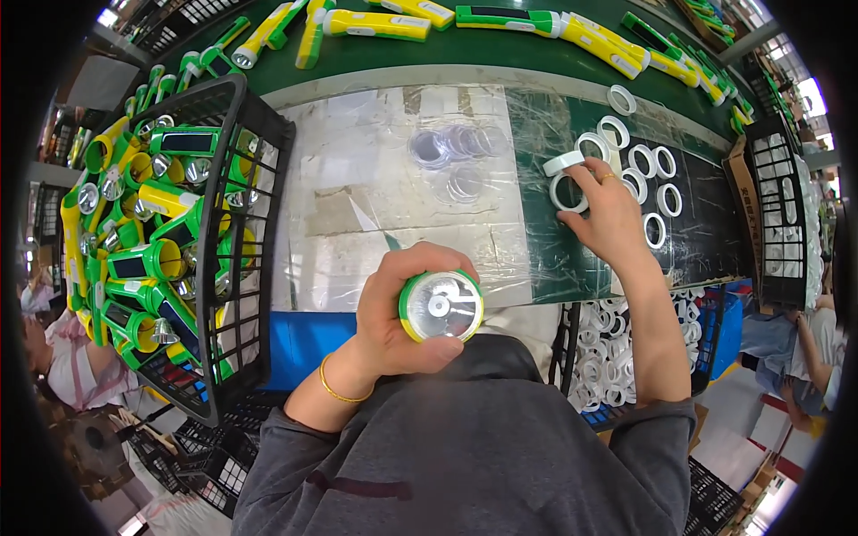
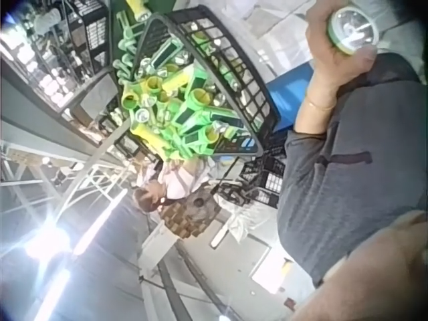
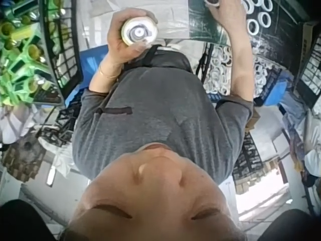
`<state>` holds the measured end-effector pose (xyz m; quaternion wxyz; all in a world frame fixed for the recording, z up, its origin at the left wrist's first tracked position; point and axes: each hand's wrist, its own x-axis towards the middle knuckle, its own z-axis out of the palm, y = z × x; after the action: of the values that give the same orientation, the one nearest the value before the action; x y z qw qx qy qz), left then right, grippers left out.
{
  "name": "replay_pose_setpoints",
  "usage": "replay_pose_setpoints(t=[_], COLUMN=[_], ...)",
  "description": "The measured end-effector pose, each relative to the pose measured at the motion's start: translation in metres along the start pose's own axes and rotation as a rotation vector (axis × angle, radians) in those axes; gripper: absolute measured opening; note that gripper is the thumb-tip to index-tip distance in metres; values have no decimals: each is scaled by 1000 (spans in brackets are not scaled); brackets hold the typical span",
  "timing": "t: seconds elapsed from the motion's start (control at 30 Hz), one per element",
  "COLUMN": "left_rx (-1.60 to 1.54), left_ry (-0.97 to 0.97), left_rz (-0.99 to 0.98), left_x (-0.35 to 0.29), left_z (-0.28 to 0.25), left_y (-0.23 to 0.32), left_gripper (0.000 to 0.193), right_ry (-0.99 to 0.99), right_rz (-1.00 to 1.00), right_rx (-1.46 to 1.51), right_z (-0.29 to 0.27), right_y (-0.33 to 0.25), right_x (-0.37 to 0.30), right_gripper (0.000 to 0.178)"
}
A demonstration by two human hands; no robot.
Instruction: Assembling solar-powered flashlight components by inserting lenses and screwing on front caps.
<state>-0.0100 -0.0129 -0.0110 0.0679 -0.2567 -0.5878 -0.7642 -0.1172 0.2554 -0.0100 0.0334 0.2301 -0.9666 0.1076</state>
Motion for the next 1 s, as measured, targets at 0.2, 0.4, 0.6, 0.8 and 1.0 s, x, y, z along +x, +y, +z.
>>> replay_pose_setpoints(t=[0.2, 0.4, 0.6, 0.8, 1.0], left_rx=[70, 61, 53, 27, -80], left_ry=[61, 31, 21, 9, 87], left_rz=[-64, -97, -111, -116, -252], left_x=[3, 2, 5, -2, -3], left_z=[7, 6, 2, 1, 1], left_y=[2, 4, 3, 2, 5], left_gripper=[63, 64, 66, 68, 93], right_ry=[-262, -373, -2, -18, -212], right_rz=[-123, -126, -105, -468, -730], right_rx=[-395, 275, 133, 895, 781], right_z=[-9, -5, 14, -65, -88], right_y=[-36, -21, -8, -84, -104], right_x=[-12, 4, -10, -1, 16], right_gripper=[41, 58, 62, 57, 51])
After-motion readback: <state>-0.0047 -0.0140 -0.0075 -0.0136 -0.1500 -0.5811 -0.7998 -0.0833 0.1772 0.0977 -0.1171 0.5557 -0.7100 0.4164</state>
